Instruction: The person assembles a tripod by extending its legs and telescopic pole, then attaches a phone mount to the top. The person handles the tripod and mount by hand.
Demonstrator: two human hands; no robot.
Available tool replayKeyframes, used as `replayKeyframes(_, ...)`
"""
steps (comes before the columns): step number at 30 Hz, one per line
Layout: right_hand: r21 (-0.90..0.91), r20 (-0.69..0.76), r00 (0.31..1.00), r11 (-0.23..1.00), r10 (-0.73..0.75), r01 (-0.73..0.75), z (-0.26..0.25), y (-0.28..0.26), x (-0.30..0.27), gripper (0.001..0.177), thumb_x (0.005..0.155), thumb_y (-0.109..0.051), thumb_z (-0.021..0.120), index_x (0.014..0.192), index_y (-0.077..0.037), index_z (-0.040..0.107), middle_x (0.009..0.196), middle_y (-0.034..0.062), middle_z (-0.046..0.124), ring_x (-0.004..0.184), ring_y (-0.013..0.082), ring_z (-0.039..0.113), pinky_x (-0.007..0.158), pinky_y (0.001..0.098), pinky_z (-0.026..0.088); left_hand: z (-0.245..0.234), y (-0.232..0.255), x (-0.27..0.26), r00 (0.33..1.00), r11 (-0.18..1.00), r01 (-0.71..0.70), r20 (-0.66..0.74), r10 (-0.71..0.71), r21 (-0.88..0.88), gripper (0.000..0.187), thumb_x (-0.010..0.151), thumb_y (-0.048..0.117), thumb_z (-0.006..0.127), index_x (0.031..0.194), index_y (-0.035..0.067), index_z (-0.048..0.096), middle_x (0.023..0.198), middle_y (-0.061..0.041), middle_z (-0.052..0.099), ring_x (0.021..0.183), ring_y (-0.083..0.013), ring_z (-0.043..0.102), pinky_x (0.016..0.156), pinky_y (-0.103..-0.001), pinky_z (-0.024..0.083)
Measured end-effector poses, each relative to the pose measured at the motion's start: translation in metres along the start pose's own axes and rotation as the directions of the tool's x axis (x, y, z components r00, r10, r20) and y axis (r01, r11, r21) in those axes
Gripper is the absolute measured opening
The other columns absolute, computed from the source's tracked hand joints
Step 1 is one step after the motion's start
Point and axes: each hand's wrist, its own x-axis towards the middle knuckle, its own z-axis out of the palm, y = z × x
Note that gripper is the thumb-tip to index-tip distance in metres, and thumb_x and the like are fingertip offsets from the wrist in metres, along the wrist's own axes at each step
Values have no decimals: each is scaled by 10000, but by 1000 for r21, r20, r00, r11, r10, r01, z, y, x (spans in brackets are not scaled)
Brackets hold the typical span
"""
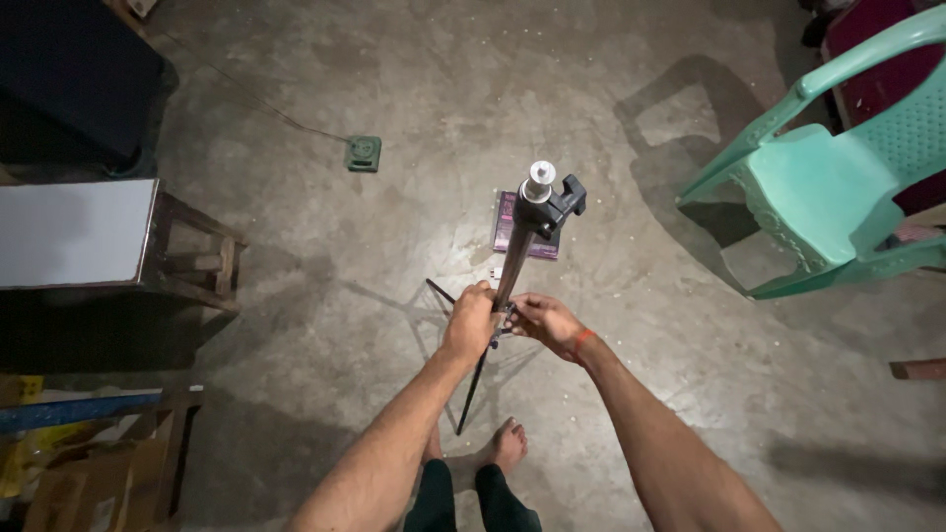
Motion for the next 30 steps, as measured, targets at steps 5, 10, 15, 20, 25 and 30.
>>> replayKeyframes(5,-226,-111,994,974,6,-31,0,2,1,251,1001,-356,615,1072,-115,619,960,16,666,889,131,691,813,316,568,-2,4,-2,999,998,-18,-30,16,-67,193,720,-32,780,896,-13,704,954,-185,649,983,-406,601,864,-497,481)
replayKeyframes(10,-385,-247,969,920,-26,-73,1,7,15,284,968,-358,664,933,-78,626,816,40,637,739,143,657,632,316,537,-1,6,1,999,999,39,23,-38,-34,186,741,-9,789,914,7,721,961,-177,647,981,-392,604,873,-487,489)
replayKeyframes(15,-501,-337,937,860,-89,-99,12,6,26,310,937,-315,604,820,-35,668,684,50,603,567,158,549,490,317,415,1,4,-3,999,998,40,-18,-41,-56,174,718,-55,766,874,-11,701,970,-180,644,1007,-390,599,878,-486,488)
replayKeyframes(20,-585,-409,905,795,-120,-159,27,-2,16,323,960,-308,639,839,-10,674,698,107,623,578,177,562,510,334,432,6,-3,-4,1000,999,6,-30,-7,-44,186,717,-53,750,886,-8,686,956,-186,630,987,-395,593,861,-492,482)
replayKeyframes(25,-326,-178,973,942,-148,84,17,-14,-8,219,944,-157,605,1147,-99,665,999,54,677,886,143,655,744,315,556,10,-7,-3,995,995,-71,-82,65,-70,202,724,-22,772,906,-3,688,953,-181,637,968,-404,592,849,-499,475)
replayKeyframes(30,-460,60,960,846,-275,271,-1,-16,-16,299,994,-144,617,1265,-46,696,1149,44,724,1035,139,665,912,322,566,11,-3,-5,989,995,-82,-125,73,-64,245,702,-10,789,924,-15,687,965,-187,631,962,-411,585,842,-501,474)
